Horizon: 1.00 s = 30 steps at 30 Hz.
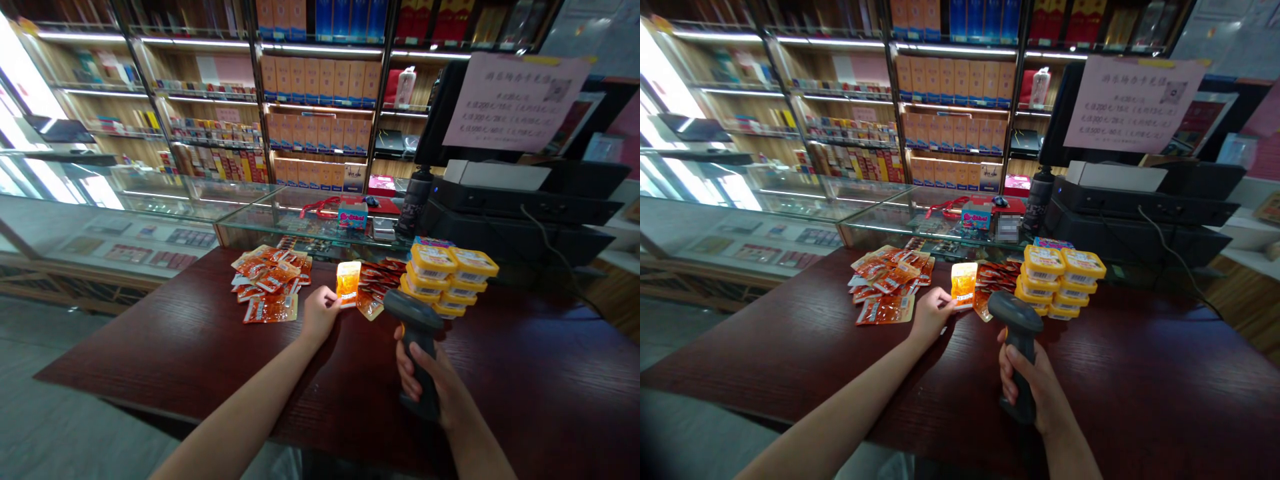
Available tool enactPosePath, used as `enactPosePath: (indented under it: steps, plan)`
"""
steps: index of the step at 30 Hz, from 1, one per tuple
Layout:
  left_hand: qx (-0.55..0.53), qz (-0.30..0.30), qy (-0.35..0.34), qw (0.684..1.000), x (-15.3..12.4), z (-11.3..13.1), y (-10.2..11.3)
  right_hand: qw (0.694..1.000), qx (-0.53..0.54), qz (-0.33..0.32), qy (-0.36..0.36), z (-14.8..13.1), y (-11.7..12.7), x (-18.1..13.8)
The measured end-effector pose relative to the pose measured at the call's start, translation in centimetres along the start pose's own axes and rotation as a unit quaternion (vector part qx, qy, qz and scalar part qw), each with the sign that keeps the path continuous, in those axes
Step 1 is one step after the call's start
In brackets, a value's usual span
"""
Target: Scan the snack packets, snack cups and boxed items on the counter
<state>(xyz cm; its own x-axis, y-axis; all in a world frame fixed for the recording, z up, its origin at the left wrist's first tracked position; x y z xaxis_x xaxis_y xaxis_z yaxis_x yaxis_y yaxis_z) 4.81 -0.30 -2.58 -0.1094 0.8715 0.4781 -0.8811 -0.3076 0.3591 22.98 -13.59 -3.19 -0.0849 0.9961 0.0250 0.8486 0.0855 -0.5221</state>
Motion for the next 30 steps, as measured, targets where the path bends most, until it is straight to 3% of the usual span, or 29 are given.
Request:
enactPosePath:
  steps: [12,19,23,30]
  plan:
    - [-0.096,-0.002,0.035,0.995,0.0,-0.2,0.0,1.000,-0.013,0.025,-0.008,0.0,0.1,-0.3]
    - [-0.263,0.025,0.141,0.954,0.4,-1.3,0.5,1.000,-0.011,0.025,-0.009,0.3,0.3,-0.1]
    - [-0.291,0.084,0.133,0.944,2.1,-1.2,2.8,0.999,-0.004,0.032,-0.014,0.5,0.5,0.0]
    - [-0.223,0.231,0.094,0.942,7.2,-3.0,10.9,0.999,0.003,0.031,-0.010,0.5,0.4,0.1]
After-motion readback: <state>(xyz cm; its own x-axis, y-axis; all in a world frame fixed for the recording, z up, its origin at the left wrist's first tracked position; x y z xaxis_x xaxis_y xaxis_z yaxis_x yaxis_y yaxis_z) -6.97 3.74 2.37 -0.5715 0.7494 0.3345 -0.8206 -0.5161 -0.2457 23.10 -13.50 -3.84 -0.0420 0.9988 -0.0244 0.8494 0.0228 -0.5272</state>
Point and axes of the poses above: each hand's wrist, its own x-axis towards the middle knuckle, its own y-axis out of the back of the hand, z = x × y, the point moved 7 cm from there along x, towards the middle knuckle, and after that the axes turned 5 degrees about z, right-handed, at the moved point
